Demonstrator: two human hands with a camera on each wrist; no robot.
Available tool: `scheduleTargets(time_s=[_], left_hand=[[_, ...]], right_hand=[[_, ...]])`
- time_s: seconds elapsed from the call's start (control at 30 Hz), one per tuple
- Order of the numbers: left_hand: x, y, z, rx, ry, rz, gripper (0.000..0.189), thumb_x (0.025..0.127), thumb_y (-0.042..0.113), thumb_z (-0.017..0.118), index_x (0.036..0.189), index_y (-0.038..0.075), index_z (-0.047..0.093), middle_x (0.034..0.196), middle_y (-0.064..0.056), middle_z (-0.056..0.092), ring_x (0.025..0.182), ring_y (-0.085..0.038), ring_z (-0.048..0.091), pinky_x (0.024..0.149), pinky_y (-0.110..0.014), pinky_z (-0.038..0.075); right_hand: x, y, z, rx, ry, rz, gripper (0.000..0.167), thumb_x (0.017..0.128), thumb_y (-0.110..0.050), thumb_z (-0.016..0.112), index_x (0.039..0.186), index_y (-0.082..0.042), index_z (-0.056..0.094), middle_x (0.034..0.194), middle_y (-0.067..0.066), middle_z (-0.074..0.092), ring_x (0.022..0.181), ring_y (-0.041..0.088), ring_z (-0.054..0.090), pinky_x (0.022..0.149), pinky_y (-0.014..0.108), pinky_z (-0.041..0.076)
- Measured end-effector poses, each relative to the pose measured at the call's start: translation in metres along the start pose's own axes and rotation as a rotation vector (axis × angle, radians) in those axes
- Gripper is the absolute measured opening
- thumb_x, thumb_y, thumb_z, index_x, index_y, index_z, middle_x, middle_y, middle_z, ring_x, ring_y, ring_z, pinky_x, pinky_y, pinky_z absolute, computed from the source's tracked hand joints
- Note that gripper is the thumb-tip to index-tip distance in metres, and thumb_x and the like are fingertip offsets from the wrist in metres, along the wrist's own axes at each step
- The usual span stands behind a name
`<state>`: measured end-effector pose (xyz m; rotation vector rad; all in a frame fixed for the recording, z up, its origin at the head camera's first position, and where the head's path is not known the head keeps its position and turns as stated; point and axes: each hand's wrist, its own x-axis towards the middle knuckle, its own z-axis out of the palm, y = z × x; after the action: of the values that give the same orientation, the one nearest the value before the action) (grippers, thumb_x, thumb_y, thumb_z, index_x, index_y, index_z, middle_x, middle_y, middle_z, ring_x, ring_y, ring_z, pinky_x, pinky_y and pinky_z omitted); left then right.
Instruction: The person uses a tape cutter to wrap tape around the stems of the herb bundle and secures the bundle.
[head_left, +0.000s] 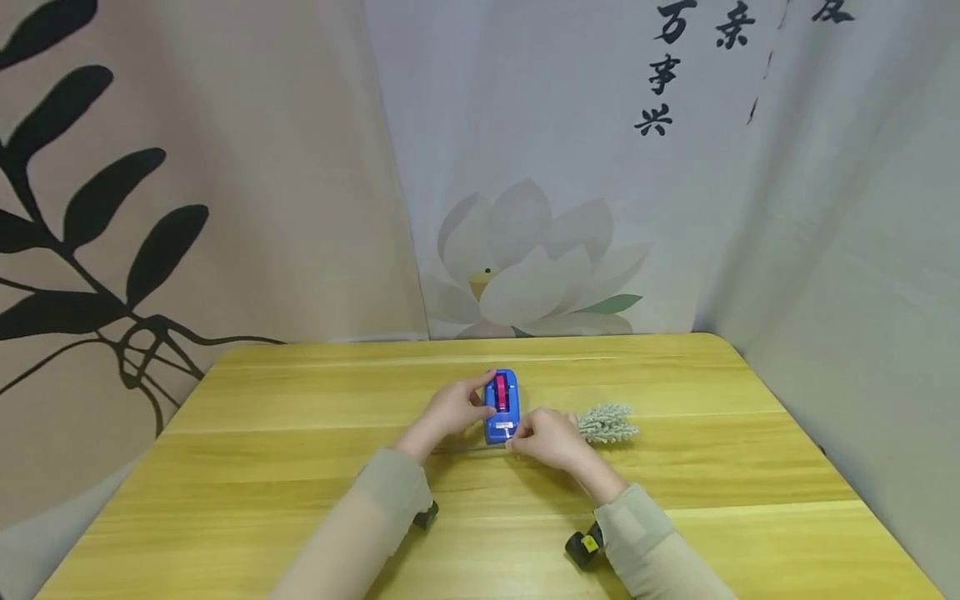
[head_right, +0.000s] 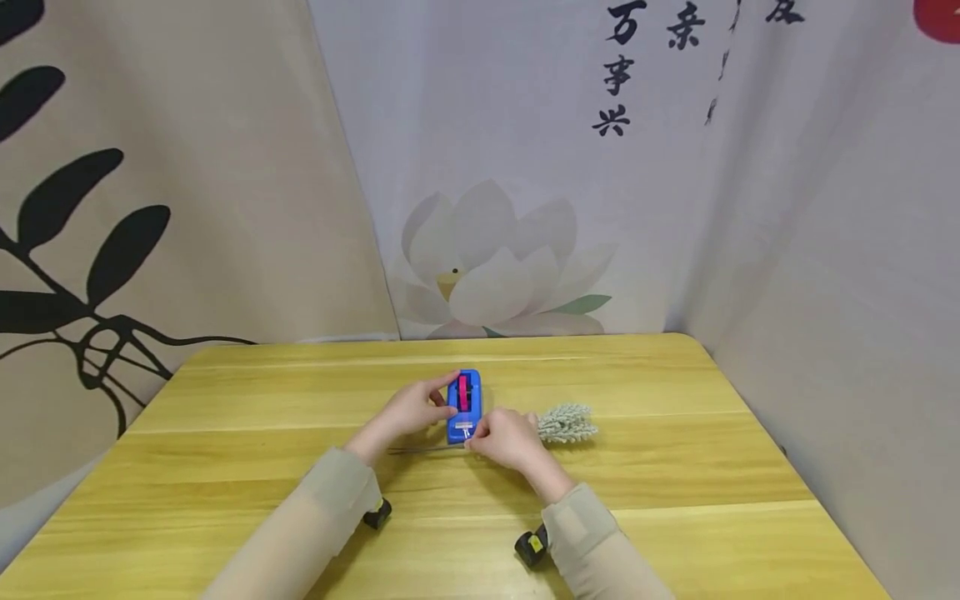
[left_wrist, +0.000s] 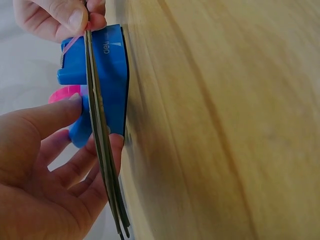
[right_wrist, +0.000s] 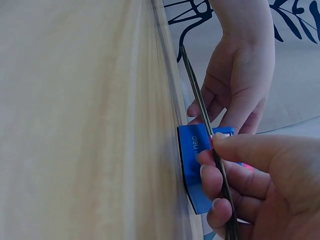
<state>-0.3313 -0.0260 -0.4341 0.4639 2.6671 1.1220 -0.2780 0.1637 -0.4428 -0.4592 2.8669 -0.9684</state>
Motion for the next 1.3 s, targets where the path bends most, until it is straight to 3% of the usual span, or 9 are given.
scheduleTargets(time_s=[0.77,1.3], left_hand=[[0.0,0.003,0.0,0.022,-0.001,-0.032,0.064,0.09,0.022,0.07,0.148,0.027,0.042,0.082,-0.005,0.058,0.068,-0.019,0.051,0.059,-0.029,0.044],[0.001,0.004,-0.002,0.02,0.001,0.0,0.065,0.09,0.02,0.071,0.148,0.023,0.042,0.079,-0.006,0.058,0.064,-0.018,0.051,0.056,-0.029,0.044]], right_hand=[[-0.001,-0.002,0.0,-0.06,0.012,-0.002,0.017,0.085,-0.024,0.074,0.068,-0.021,0.069,0.062,-0.015,0.06,0.064,0.009,0.051,0.084,0.048,0.029],[-0.002,0.009,0.002,-0.094,-0.022,-0.061,0.018,0.082,-0.023,0.077,0.066,-0.023,0.069,0.06,-0.017,0.059,0.062,0.007,0.05,0.088,0.053,0.028]])
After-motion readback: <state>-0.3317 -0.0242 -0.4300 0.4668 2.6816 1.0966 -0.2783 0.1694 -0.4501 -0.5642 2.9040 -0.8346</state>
